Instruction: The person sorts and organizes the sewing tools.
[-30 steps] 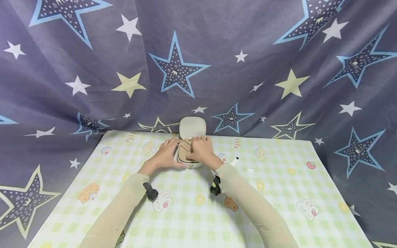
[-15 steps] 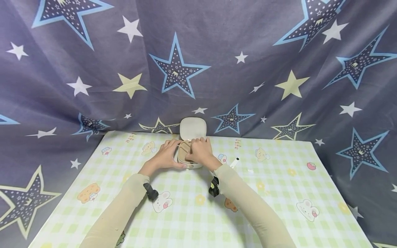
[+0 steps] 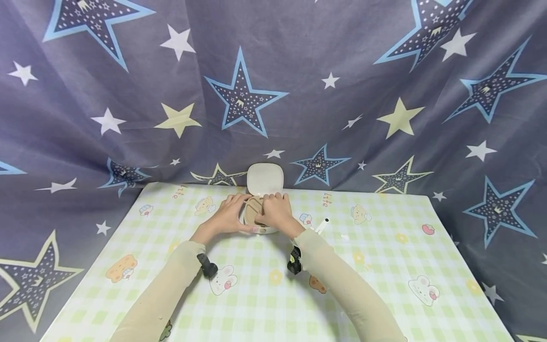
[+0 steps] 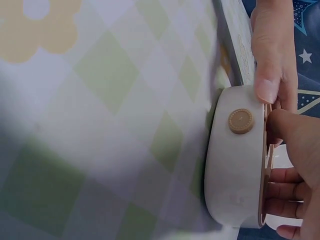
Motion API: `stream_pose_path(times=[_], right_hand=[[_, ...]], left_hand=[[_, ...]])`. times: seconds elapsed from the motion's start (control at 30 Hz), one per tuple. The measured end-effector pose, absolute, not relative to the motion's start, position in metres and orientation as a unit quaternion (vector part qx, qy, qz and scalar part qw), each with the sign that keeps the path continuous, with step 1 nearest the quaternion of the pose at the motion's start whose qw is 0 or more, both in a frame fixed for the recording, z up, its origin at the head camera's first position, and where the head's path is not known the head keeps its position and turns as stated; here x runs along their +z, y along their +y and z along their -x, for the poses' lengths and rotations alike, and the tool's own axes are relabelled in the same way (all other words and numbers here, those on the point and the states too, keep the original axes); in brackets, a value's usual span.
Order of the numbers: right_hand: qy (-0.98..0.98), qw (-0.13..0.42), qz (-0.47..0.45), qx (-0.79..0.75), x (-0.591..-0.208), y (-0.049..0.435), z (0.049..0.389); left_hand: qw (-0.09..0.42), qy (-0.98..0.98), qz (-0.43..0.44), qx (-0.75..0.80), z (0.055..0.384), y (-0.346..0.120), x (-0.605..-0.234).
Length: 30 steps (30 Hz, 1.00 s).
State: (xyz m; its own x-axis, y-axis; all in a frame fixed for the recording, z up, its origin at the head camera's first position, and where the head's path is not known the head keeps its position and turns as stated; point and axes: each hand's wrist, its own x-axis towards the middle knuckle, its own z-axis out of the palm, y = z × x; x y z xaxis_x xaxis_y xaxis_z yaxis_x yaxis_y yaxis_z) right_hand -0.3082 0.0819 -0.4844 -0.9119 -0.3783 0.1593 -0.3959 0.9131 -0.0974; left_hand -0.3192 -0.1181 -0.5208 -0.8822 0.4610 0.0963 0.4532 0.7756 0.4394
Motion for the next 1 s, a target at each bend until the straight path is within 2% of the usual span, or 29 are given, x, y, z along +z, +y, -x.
stream_pose_path(times=[0.57, 0.77, 1.0], right_hand=[[-0.976, 0.049, -0.205, 0.056, -0.481, 0.088, 0.304], [-0.967, 0.078, -0.236, 0.058, -0.458, 0.105, 0.303], [-0.946, 0.115, -0.288, 0.092, -0.426, 0.146, 0.298]], left_hand=[[0.010, 0.939, -0.246, 0.240, 0.318, -0.116, -0.527], [0.002, 0.941, -0.242, 0.238, 0.320, -0.115, -0.528], [-0.005, 0.938, -0.245, 0.247, 0.321, -0.116, -0.529]])
